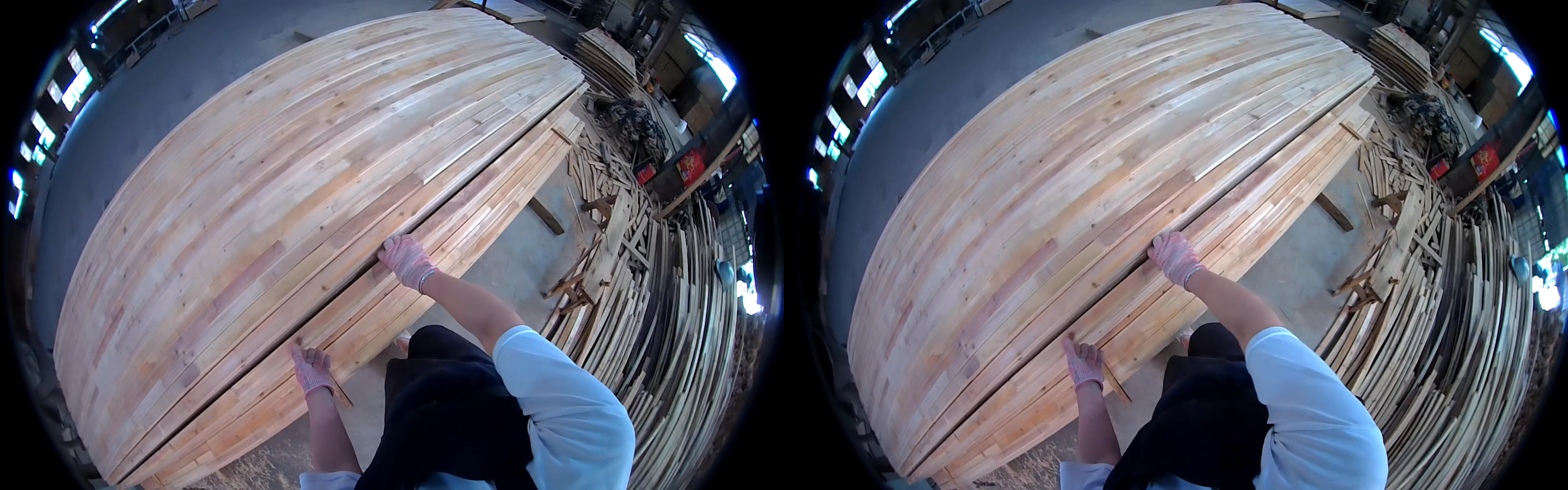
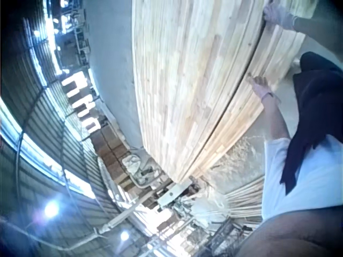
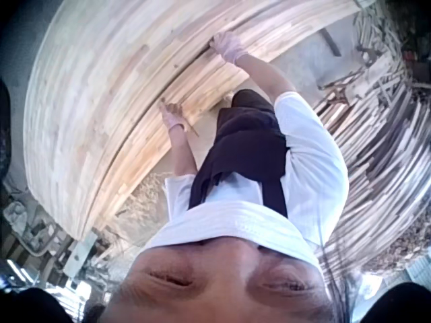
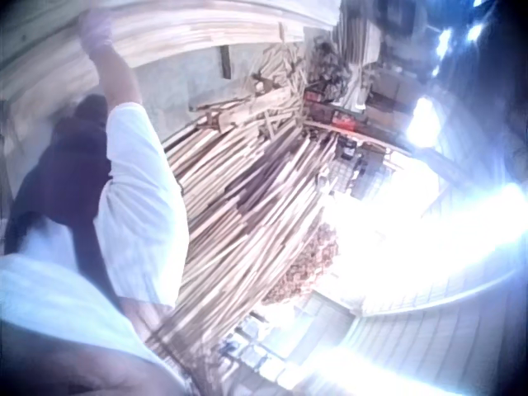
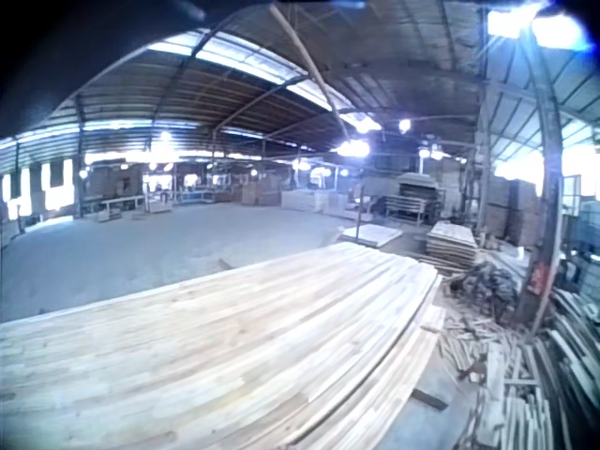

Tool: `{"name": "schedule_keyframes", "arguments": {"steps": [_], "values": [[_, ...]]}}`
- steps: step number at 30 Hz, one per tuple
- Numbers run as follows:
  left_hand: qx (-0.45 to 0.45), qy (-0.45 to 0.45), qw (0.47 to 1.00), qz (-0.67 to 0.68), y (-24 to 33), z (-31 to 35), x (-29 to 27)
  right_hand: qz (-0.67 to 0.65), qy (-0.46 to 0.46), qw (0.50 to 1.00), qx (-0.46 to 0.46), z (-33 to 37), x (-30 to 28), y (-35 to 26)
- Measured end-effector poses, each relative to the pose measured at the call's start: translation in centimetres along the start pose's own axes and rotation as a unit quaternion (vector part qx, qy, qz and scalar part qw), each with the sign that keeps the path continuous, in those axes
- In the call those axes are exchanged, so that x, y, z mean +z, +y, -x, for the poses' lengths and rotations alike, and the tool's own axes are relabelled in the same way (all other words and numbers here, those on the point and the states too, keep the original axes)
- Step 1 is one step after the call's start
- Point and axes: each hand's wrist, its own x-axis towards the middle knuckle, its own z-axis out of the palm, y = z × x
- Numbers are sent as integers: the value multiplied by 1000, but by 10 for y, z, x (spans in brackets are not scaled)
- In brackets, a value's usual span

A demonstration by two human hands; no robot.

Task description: The person moves a long wooden plank from a stack and feeds it into a woodworking machine, then uses a wooden mallet to tap the machinery.

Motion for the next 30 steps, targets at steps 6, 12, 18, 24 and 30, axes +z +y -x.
{"name": "schedule_keyframes", "arguments": {"steps": [6,12,18,24,30], "values": [[-22,20,992,123,4,-4,1,-2,28,999,-32,-5,6,7],[30,78,927,366,9,35,14,30,51,996,-71,57,-34,-1],[130,80,893,423,10,77,-24,5,97,993,-71,126,-11,37],[141,-133,878,438,3,110,-101,-22,12,1000,5,210,14,114],[114,-223,839,484,-16,149,-130,-78,-103,992,15,252,42,98]]}}
